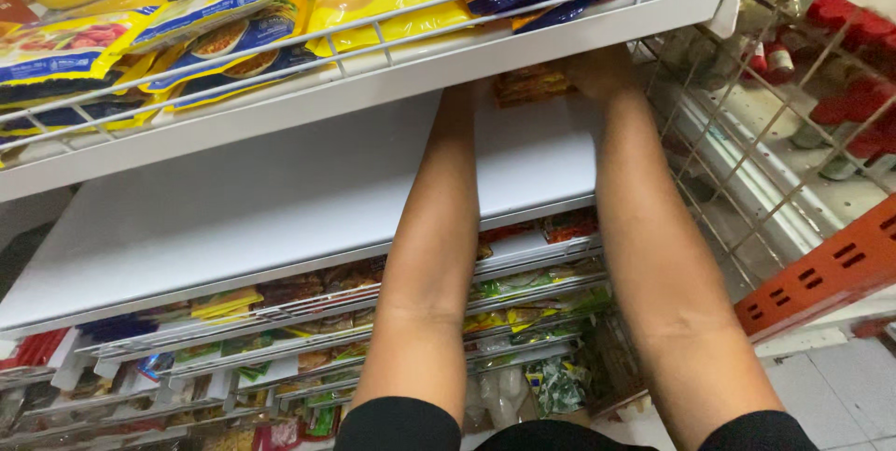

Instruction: The person cleans seasoning packets by hand with a cloth and organizes them on a shelf.

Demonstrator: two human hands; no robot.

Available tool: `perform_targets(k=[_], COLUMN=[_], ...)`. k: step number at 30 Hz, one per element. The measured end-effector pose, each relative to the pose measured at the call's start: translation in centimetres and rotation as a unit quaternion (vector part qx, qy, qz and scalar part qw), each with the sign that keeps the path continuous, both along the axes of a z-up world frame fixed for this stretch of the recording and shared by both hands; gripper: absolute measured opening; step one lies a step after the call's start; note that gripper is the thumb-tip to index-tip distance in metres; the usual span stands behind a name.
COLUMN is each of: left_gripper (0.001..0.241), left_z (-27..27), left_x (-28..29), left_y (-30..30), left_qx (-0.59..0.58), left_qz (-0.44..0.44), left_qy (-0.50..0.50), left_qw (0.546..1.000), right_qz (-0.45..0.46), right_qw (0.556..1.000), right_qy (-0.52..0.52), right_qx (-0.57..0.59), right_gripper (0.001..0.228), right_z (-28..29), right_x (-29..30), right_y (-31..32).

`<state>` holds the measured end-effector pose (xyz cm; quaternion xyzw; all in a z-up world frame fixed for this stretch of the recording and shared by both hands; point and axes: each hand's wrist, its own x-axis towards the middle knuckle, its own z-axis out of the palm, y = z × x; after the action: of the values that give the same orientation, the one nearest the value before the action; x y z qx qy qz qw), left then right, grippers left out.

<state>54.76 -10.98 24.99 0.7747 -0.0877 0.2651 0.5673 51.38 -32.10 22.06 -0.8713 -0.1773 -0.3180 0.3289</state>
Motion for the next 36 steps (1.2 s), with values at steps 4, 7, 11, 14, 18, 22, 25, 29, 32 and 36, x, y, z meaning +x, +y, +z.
perform_targets(k=[4,7,11,14,18,22,25,29,32,36], left_gripper=[0.051,0.05,0.05,0.05,0.05,0.046,0.032,0.031,0.032,0.034], left_z=[0.4,1.0,2.8,5.1,4.2,-3.2,-11.4,-22.9,-30.0,-35.4], left_x=[-1.7,-3.7,-7.6,-11.2,-19.6,-32.0,-40.0,-48.6,-56.4,-64.9], left_y=[0.6,0.9,1.5,2.8,5.4,9.2,12.0,15.4,17.5,20.0], left_qx=[0.04,0.071,0.106,0.127,0.131,0.077,-0.045,-0.199,-0.203,-0.142], left_qz=[0.004,0.0,-0.011,-0.025,-0.081,-0.16,-0.152,0.026,0.187,0.258], left_qy=[0.005,0.001,-0.019,-0.057,-0.123,-0.14,-0.073,0.161,0.288,0.344], left_qw=[0.999,0.997,0.994,0.99,0.98,0.974,0.985,0.966,0.917,0.891], right_qz=[-0.02,-0.083,-0.098,-0.068,-0.005,0.251,0.344,0.342,0.388,0.455], right_qw=[0.995,0.987,0.991,0.987,0.982,0.899,0.881,0.789,0.756,0.735], right_qy=[-0.091,-0.133,-0.03,-0.007,-0.119,0.001,0.19,0.482,0.527,0.481], right_qx=[-0.047,-0.032,0.081,0.147,0.149,0.358,0.263,0.166,-0.017,-0.149], right_gripper=[0.031,0.033,0.036,0.038,0.031,0.02,0.02,0.026,0.03,0.033], right_z=[-0.1,0.0,0.9,2.4,0.8,-5.6,-12.6,-22.7,-26.0,-27.0], right_x=[0.5,0.5,-2.2,-7.1,-18.6,-29.5,-33.0,-36.0,-38.4,-40.4], right_y=[0.6,1.1,1.6,2.5,5.3,9.2,11.6,17.5,20.3,27.0])
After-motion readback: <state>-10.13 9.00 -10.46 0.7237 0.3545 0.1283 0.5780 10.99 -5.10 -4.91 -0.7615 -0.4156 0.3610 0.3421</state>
